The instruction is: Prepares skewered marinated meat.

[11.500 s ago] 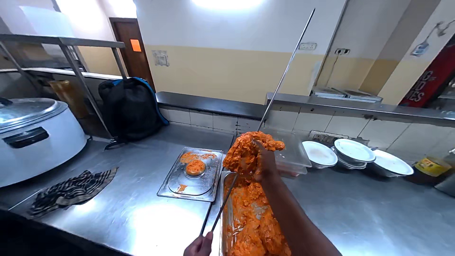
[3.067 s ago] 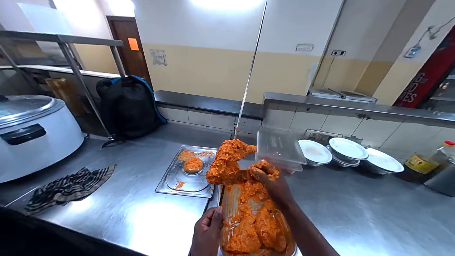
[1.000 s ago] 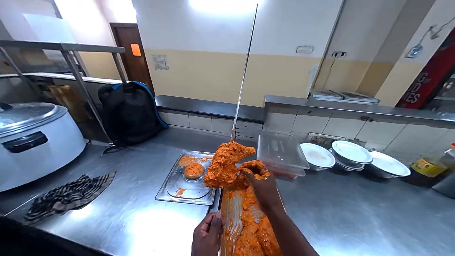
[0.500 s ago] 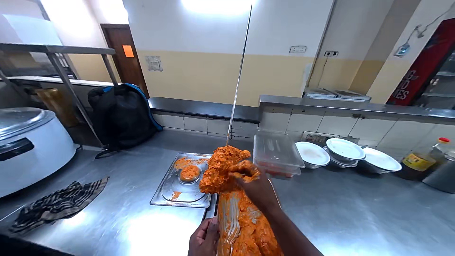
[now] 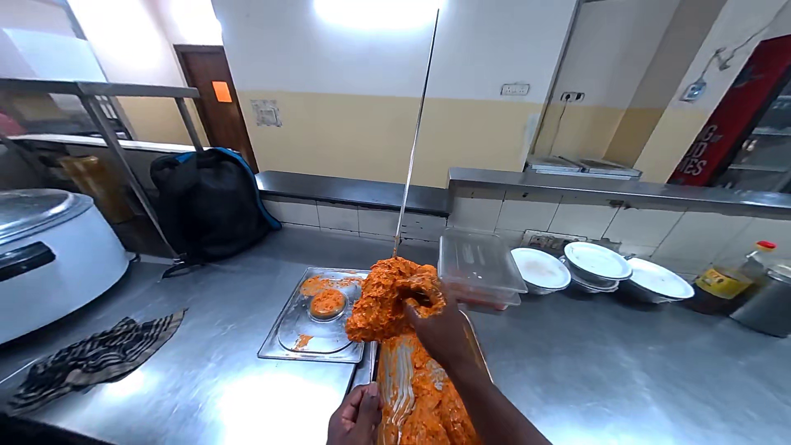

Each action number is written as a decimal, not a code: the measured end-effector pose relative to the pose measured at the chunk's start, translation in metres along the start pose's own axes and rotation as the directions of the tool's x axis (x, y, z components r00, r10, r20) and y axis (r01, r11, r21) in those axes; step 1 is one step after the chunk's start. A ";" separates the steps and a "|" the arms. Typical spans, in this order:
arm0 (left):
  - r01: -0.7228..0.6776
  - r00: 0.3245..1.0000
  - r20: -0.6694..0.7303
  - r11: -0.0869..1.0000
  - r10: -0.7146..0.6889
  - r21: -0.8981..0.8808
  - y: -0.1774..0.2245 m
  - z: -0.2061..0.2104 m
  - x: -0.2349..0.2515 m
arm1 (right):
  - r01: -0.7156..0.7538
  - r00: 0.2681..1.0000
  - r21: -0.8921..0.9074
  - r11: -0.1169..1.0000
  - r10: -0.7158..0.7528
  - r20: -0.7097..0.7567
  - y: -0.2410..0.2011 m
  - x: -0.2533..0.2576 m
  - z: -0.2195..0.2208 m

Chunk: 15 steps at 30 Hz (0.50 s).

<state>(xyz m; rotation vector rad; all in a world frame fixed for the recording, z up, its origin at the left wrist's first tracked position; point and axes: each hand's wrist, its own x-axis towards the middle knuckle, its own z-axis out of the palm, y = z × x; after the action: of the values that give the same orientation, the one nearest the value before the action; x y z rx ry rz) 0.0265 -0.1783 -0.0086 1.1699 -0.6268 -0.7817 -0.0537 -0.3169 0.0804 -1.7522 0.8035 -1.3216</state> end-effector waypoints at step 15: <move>-0.093 0.995 -0.026 0.982 0.099 0.162 -0.009 -0.003 -0.002 | 0.146 0.896 -0.162 0.976 -0.062 0.440 -0.057 0.061 -0.020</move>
<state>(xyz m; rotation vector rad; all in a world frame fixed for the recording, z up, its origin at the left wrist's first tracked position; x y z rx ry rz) 0.0263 -0.1767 -0.0183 1.2876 -0.7232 -0.6369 -0.0558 -0.3445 0.1612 -2.1658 0.6007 -0.8831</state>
